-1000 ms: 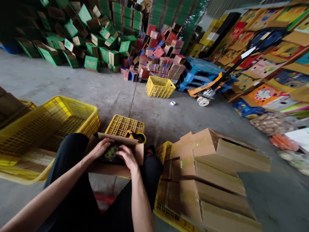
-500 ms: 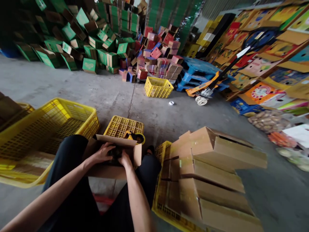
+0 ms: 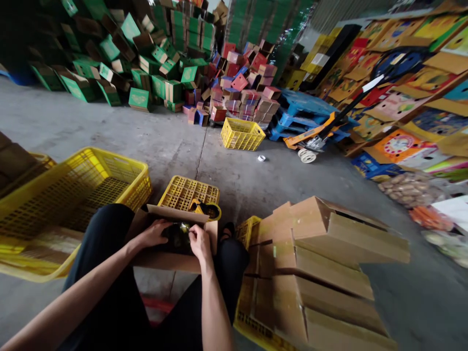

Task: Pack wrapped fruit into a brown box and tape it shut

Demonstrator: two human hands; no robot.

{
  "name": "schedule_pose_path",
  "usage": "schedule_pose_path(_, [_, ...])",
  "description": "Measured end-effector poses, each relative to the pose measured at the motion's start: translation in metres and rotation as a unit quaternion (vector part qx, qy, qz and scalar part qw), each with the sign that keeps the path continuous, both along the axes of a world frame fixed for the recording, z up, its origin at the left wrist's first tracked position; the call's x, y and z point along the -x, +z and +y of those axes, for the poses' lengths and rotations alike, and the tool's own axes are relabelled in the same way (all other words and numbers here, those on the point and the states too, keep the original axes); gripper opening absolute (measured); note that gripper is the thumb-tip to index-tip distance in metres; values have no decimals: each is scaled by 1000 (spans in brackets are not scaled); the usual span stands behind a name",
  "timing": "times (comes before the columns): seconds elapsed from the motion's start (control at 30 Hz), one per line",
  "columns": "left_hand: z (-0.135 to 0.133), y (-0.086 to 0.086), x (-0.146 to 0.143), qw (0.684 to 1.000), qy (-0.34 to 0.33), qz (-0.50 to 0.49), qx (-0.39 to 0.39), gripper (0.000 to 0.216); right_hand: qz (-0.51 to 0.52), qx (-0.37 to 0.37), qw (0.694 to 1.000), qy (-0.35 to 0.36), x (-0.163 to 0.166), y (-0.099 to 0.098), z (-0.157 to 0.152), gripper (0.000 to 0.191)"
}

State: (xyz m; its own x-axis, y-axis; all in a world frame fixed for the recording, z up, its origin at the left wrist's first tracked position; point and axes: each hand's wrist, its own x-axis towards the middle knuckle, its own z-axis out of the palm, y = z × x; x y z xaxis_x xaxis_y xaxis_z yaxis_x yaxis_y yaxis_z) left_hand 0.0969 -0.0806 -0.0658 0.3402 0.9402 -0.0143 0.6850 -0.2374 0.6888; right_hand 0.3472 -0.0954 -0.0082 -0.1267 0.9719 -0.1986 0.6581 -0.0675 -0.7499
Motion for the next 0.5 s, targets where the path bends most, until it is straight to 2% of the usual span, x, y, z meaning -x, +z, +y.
schedule_pose_path(0.23, [-4, 15, -17, 998, 28, -54, -14, 70, 51, -6, 998, 37, -5, 14, 0, 16])
schedule_pose_path(0.4, [-4, 29, -24, 995, 8, -91, -40, 89, 78, 7, 991, 106, -10, 25, -1, 13])
schedule_pose_path(0.5, [-3, 34, -25, 994, -20, -100, -50, 78, 80, 1, 988, 132, -9, 27, -3, 12])
